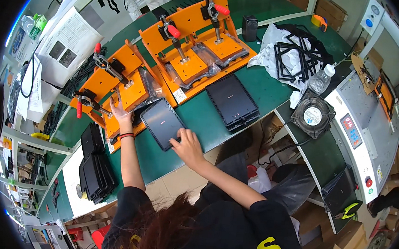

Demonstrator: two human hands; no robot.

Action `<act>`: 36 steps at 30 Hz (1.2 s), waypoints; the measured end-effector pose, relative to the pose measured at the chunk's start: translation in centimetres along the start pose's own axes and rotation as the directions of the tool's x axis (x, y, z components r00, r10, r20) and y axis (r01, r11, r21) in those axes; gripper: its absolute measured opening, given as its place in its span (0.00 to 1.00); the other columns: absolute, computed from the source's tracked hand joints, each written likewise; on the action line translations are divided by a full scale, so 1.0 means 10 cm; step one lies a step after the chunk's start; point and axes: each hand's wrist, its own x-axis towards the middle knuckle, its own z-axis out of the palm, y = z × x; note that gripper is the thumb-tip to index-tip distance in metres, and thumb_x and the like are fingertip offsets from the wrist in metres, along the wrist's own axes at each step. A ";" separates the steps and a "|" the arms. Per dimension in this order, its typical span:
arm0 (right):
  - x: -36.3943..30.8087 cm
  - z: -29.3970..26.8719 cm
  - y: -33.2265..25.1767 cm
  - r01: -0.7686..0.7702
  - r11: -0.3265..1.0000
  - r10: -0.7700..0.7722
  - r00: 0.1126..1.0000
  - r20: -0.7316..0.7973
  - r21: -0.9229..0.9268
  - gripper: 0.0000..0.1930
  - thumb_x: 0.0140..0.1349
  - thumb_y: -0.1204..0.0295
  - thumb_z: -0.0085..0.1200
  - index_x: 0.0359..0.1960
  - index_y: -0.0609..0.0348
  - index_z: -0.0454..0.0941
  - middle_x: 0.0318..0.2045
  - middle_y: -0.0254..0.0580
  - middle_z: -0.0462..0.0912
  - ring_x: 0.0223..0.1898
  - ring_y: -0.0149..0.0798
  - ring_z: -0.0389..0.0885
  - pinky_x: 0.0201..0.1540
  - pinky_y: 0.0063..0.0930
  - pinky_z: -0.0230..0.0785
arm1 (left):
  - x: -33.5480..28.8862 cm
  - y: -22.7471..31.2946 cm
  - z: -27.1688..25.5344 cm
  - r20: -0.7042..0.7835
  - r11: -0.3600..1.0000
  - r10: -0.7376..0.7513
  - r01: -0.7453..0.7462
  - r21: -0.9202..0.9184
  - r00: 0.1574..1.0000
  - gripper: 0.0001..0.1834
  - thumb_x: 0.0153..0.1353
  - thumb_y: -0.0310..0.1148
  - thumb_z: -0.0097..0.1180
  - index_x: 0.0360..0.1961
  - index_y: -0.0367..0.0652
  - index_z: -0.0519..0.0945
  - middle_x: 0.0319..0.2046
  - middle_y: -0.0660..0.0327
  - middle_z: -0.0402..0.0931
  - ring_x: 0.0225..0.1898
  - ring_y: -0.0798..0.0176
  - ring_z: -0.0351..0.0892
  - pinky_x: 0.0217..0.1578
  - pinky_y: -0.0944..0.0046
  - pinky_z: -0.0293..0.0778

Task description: The person assembles black electronic devices by attaching frames to the main units. They retrieve frames from a cardboard box, place them on a machine, and then fit them onto the devices using a manual press jig. The finished units are stacked on the workbench.

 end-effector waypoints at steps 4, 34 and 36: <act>-0.43 -0.37 0.10 -0.018 1.000 0.019 0.995 0.103 -0.011 0.14 0.49 0.66 0.62 0.38 0.52 0.78 0.38 0.41 0.68 0.44 0.44 0.67 0.44 0.36 0.61 | -0.36 0.38 0.20 0.031 0.992 -0.127 0.127 0.010 0.991 0.34 0.61 0.51 0.49 0.64 0.45 0.61 0.62 0.54 0.63 0.62 0.47 0.60 0.62 0.47 0.55; -1.16 -1.35 0.01 -0.575 0.732 0.493 0.817 0.299 0.365 0.06 0.59 0.79 0.51 0.36 0.63 0.79 0.28 0.44 0.81 0.22 0.34 0.78 0.27 0.26 0.69 | 0.33 1.38 2.30 0.595 0.969 0.227 -0.117 -0.219 0.771 0.22 0.66 0.38 0.42 0.52 0.28 0.64 0.46 0.49 0.70 0.47 0.60 0.72 0.54 0.59 0.67; -1.09 -1.35 0.04 -0.587 0.719 0.513 0.809 0.285 0.371 0.06 0.59 0.79 0.51 0.36 0.64 0.79 0.28 0.44 0.81 0.22 0.34 0.78 0.26 0.26 0.69 | 0.43 1.35 2.42 0.574 0.996 0.079 -0.089 -0.012 0.815 0.13 0.67 0.32 0.44 0.46 0.32 0.69 0.32 0.62 0.69 0.28 0.72 0.69 0.32 0.72 0.69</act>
